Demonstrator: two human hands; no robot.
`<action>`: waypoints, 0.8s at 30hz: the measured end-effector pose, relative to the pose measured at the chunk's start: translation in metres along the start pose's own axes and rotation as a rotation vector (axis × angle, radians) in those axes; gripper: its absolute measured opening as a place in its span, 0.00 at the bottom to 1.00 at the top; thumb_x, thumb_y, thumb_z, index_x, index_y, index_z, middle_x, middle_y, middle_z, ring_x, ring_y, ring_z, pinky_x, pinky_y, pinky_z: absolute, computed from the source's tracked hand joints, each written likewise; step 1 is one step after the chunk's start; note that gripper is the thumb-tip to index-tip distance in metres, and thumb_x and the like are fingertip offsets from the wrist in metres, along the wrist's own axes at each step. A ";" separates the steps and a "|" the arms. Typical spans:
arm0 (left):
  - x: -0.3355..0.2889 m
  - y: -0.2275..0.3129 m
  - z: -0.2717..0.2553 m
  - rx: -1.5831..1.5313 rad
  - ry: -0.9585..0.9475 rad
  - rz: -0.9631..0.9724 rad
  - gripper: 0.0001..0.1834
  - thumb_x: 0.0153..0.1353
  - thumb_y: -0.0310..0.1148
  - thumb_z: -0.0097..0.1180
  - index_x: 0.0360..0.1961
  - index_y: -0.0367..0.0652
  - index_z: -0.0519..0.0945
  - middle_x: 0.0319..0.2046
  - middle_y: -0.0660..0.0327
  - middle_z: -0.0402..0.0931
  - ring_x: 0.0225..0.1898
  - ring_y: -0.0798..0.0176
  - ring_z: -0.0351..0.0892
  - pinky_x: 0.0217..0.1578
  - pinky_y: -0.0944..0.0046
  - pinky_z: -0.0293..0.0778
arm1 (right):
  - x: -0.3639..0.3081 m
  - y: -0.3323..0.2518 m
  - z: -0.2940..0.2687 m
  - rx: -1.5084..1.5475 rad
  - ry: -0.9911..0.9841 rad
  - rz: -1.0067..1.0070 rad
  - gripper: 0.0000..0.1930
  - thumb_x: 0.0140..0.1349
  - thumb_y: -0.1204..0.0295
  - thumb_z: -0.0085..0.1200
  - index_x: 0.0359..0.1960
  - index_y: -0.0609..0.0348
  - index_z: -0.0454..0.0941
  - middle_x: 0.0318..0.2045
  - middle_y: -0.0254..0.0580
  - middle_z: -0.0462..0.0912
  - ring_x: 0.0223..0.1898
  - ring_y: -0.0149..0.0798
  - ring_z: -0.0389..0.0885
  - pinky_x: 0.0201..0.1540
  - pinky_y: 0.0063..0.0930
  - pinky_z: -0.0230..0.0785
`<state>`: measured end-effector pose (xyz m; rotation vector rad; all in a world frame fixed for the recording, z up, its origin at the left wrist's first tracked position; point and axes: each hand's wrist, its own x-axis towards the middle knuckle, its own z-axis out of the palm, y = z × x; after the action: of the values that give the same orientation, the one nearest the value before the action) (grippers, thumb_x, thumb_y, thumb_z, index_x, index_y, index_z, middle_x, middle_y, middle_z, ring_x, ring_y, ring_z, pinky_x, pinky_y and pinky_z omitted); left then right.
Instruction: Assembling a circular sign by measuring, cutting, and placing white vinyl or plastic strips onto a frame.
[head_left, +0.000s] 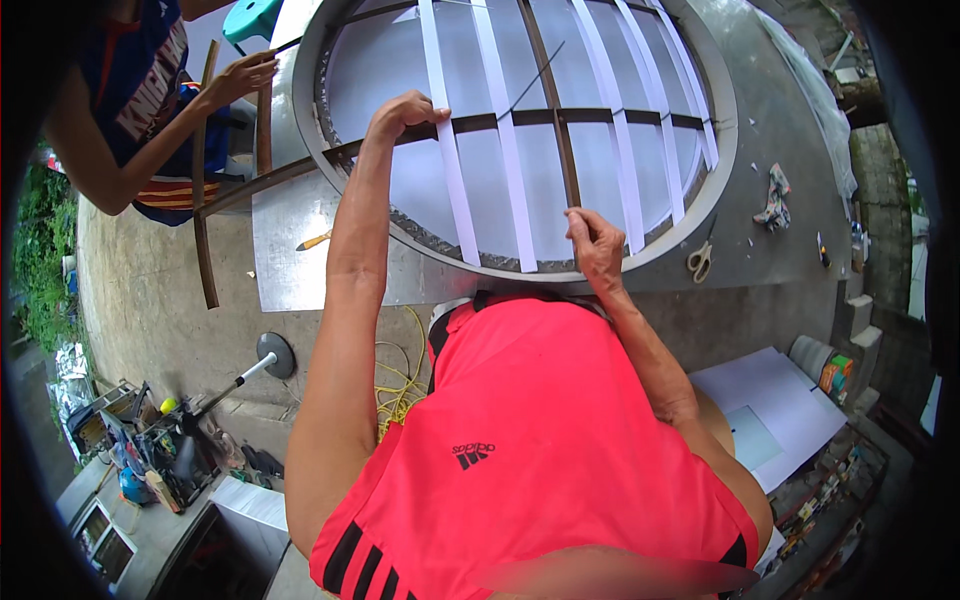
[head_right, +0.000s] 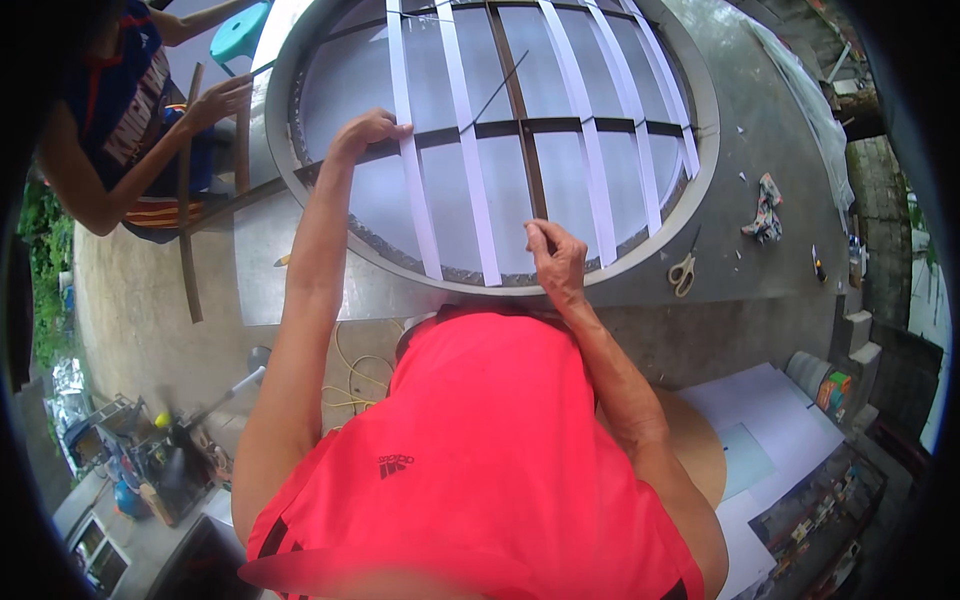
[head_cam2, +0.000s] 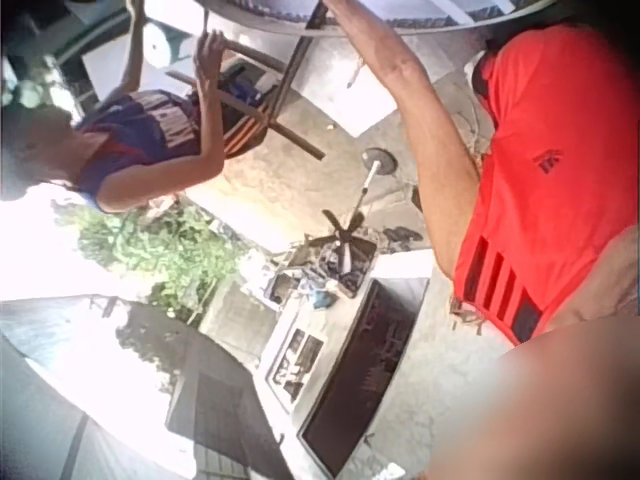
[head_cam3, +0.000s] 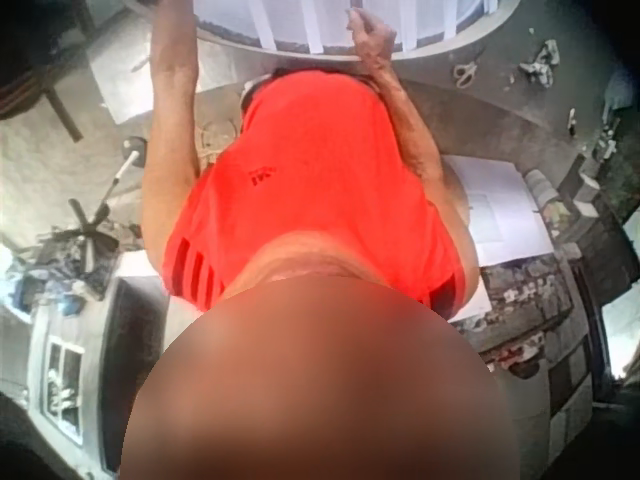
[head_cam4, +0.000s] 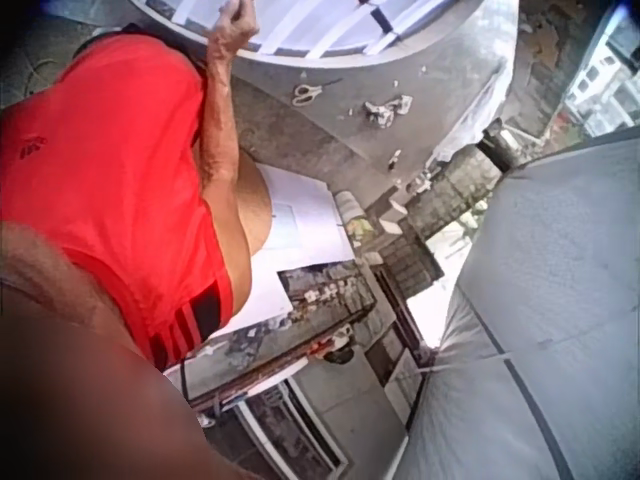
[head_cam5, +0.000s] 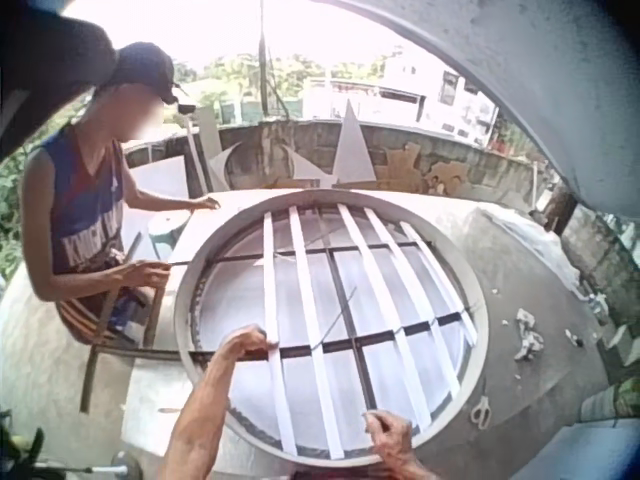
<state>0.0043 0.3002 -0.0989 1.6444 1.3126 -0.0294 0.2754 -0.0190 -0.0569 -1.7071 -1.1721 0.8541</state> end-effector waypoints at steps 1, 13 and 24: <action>-0.001 -0.001 0.004 0.003 -0.020 -0.004 0.30 0.50 0.54 0.73 0.39 0.34 0.88 0.35 0.53 0.83 0.40 0.55 0.79 0.44 0.54 0.73 | -0.002 0.002 0.000 0.032 0.046 0.050 0.10 0.68 0.68 0.57 0.39 0.63 0.85 0.20 0.34 0.81 0.20 0.22 0.74 0.24 0.23 0.65; -0.012 0.010 0.001 0.097 0.044 -0.026 0.30 0.52 0.55 0.68 0.39 0.35 0.88 0.31 0.52 0.83 0.37 0.56 0.80 0.41 0.56 0.70 | -0.002 0.005 0.001 0.061 0.091 0.015 0.10 0.69 0.68 0.57 0.39 0.62 0.85 0.19 0.31 0.80 0.18 0.20 0.71 0.21 0.20 0.62; -0.012 0.009 0.002 -0.001 0.048 -0.050 0.30 0.52 0.52 0.70 0.40 0.31 0.87 0.34 0.49 0.83 0.41 0.55 0.81 0.46 0.59 0.70 | -0.001 0.003 0.001 0.113 0.069 0.060 0.11 0.70 0.67 0.56 0.40 0.63 0.85 0.19 0.31 0.79 0.17 0.21 0.71 0.21 0.20 0.63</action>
<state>0.0071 0.2909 -0.0879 1.6202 1.3896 -0.0197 0.2755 -0.0202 -0.0594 -1.6732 -1.0126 0.8743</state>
